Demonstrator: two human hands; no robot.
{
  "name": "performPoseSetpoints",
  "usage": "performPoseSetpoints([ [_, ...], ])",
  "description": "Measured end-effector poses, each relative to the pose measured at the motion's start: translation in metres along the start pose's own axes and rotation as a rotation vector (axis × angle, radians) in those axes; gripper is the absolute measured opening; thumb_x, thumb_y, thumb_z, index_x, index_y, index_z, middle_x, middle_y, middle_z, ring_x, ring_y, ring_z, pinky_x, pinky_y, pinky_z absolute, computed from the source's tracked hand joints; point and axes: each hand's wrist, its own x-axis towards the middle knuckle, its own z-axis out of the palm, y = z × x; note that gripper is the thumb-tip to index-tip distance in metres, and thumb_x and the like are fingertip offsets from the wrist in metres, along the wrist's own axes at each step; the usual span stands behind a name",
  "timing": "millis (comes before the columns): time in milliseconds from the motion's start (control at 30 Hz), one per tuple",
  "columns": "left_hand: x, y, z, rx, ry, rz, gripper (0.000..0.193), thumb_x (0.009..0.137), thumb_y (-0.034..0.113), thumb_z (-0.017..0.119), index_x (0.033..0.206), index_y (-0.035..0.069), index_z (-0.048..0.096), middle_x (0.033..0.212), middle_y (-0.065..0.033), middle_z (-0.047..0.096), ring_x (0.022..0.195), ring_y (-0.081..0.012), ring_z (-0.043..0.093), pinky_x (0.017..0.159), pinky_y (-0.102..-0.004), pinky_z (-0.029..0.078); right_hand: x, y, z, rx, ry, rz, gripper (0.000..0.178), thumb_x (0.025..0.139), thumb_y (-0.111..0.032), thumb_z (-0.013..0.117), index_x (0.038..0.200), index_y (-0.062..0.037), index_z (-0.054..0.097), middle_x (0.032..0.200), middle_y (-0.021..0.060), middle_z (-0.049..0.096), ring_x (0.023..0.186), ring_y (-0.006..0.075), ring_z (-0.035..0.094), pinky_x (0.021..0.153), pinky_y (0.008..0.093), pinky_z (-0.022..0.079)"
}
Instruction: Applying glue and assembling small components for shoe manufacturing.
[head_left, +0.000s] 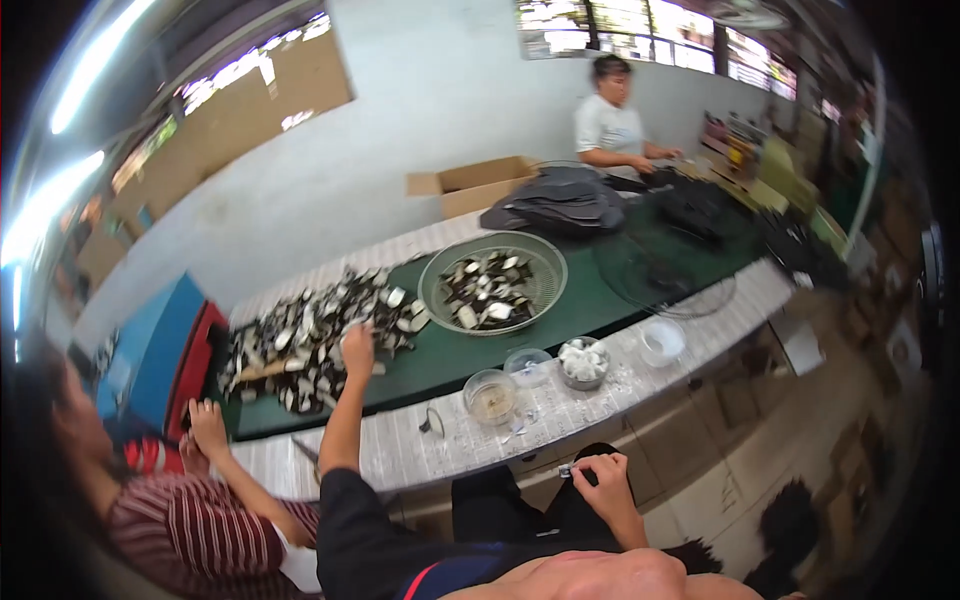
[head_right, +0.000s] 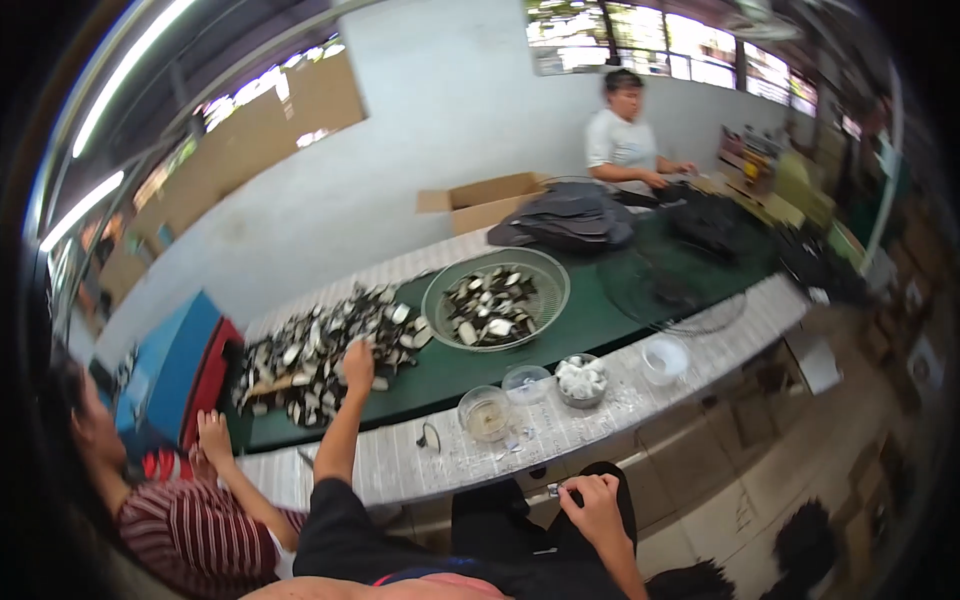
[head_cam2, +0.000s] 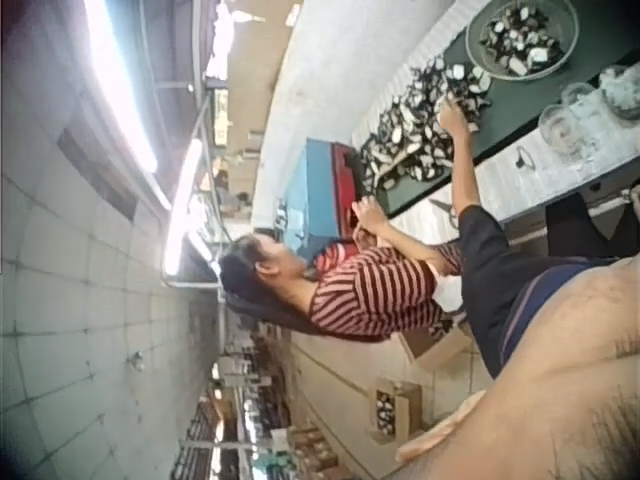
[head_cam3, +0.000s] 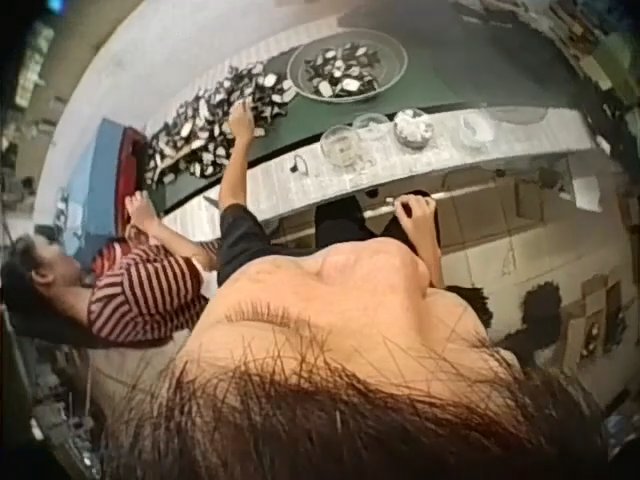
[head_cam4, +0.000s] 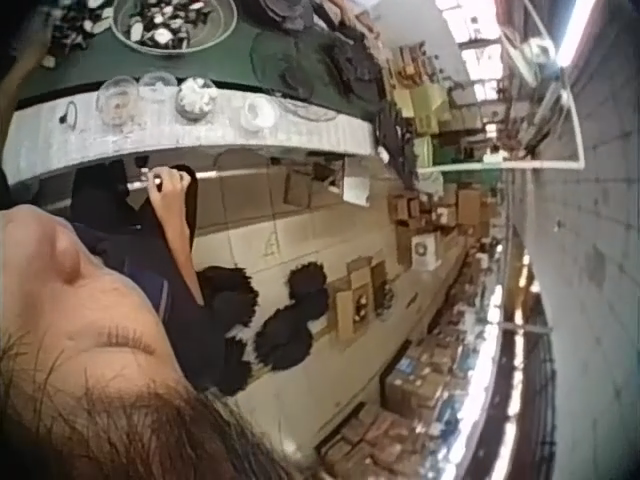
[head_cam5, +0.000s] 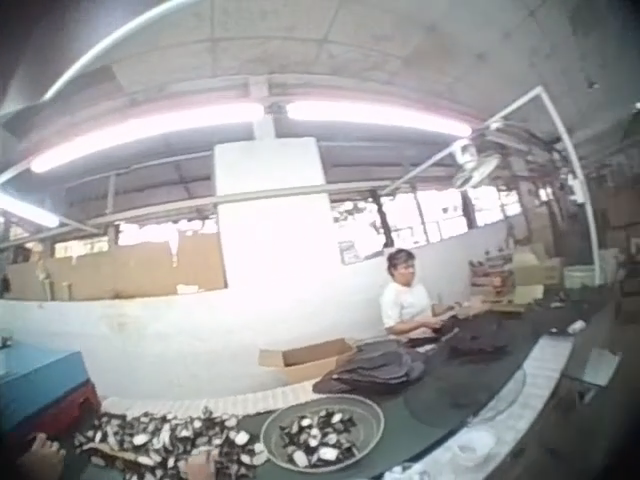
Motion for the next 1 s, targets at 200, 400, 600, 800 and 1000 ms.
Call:
performPoseSetpoints([
  [200,-0.043,0.038,-0.022,-1.474,0.255,-0.805,0.026,0.1,0.028,0.051,0.107,0.004,0.06,0.095,-0.0053,0.064,0.083,-0.0194,0.063,0.076,-0.0354,0.055,0.0,0.011,0.001,0.114,-0.026,0.107,0.009,0.084,-0.016,0.069,0.085,-0.0081,0.066,0.085,0.002,0.068,0.084,0.0199,0.061,0.089,0.0363,0.036],
  [400,-0.134,0.102,-0.049,-1.873,0.324,-1.165,0.042,0.097,0.034,0.057,0.125,0.004,0.051,0.117,-0.0156,0.061,0.105,-0.0326,0.065,0.088,-0.0412,0.058,0.01,0.008,0.003,0.147,0.038,0.078,0.009,0.084,-0.017,0.069,0.083,-0.0093,0.065,0.078,0.0012,0.065,0.076,0.0202,0.06,0.084,0.0356,0.037],
  [600,-0.18,0.105,-0.088,-1.854,0.224,-1.156,0.049,0.1,0.036,0.05,0.13,-0.002,0.042,0.118,-0.0244,0.059,0.106,-0.0391,0.064,0.083,-0.0367,0.061,0.023,0.003,0.001,0.222,0.005,0.107,0.009,0.085,-0.015,0.069,0.084,-0.0067,0.065,0.08,0.0033,0.067,0.076,0.0217,0.063,0.076,0.0347,0.044],
  [800,-0.218,0.169,-0.174,-1.74,-0.132,-0.961,0.049,0.102,0.028,0.047,0.138,-0.004,0.037,0.126,-0.0186,0.057,0.113,-0.0377,0.061,0.095,-0.0376,0.054,0.036,-0.011,0.007,0.507,-0.076,0.329,0.012,0.088,-0.013,0.068,0.093,-0.0015,0.068,0.08,0.0048,0.068,0.071,0.0114,0.062,0.063,0.0257,0.047],
  [1000,-0.218,0.239,-0.224,-1.75,-0.473,-0.974,0.049,0.1,0.012,0.052,0.142,-0.003,0.034,0.13,-0.0183,0.055,0.117,-0.0334,0.059,0.087,-0.0342,0.055,0.065,-0.051,0.01,0.66,-0.2,0.256,0.01,0.091,-0.004,0.062,0.098,0.0035,0.063,0.103,0.0106,0.067,0.092,0.0126,0.06,0.084,0.0248,0.046],
])
